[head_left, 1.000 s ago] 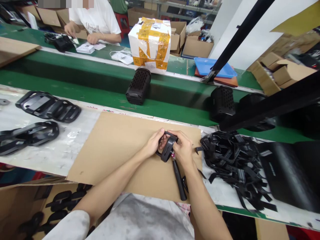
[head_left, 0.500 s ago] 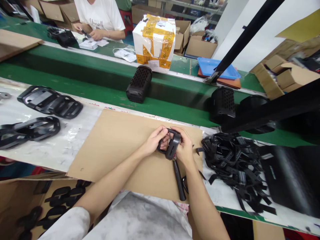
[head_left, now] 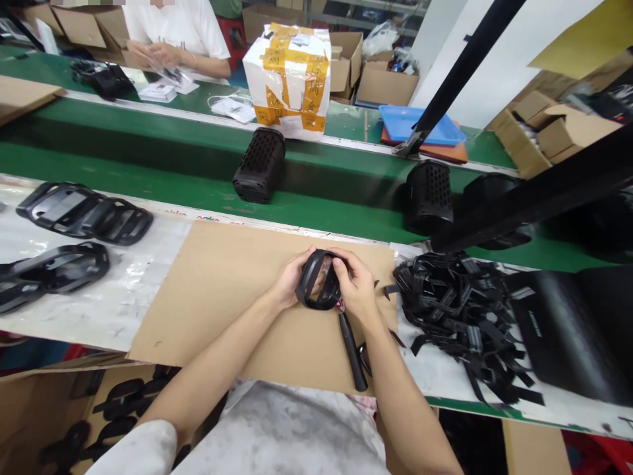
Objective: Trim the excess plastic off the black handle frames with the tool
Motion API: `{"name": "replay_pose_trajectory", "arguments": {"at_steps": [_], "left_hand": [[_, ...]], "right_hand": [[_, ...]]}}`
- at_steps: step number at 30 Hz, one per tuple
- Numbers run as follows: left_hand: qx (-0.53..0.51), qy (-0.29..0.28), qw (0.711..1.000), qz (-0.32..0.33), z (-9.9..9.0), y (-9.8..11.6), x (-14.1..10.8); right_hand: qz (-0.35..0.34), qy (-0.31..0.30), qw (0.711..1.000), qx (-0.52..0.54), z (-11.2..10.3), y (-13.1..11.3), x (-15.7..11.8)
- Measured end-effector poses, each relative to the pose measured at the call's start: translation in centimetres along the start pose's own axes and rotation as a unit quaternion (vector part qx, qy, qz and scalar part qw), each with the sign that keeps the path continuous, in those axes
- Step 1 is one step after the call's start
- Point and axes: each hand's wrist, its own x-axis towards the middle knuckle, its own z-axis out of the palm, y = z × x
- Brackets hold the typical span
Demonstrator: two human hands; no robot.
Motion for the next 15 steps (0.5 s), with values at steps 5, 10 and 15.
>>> {"name": "replay_pose_trajectory", "arguments": {"at_steps": [5,10,15], "left_hand": [[-0.075,-0.039,0.996,-0.039,0.14,0.09,0.01],[-0.062,-0.033,0.998,0.001,0.37,-0.33,-0.04],[-0.060,-0.038,0.997,-0.025,0.46,-0.21,-0.21]], "right_hand": [[0.000,-0.003,1.000,0.009,0.03,-0.11,0.06],[0.029,-0.001,0.999,0.016,-0.06,-0.17,-0.08],[0.037,0.000,0.998,0.041,-0.10,-0.27,0.00]]}}
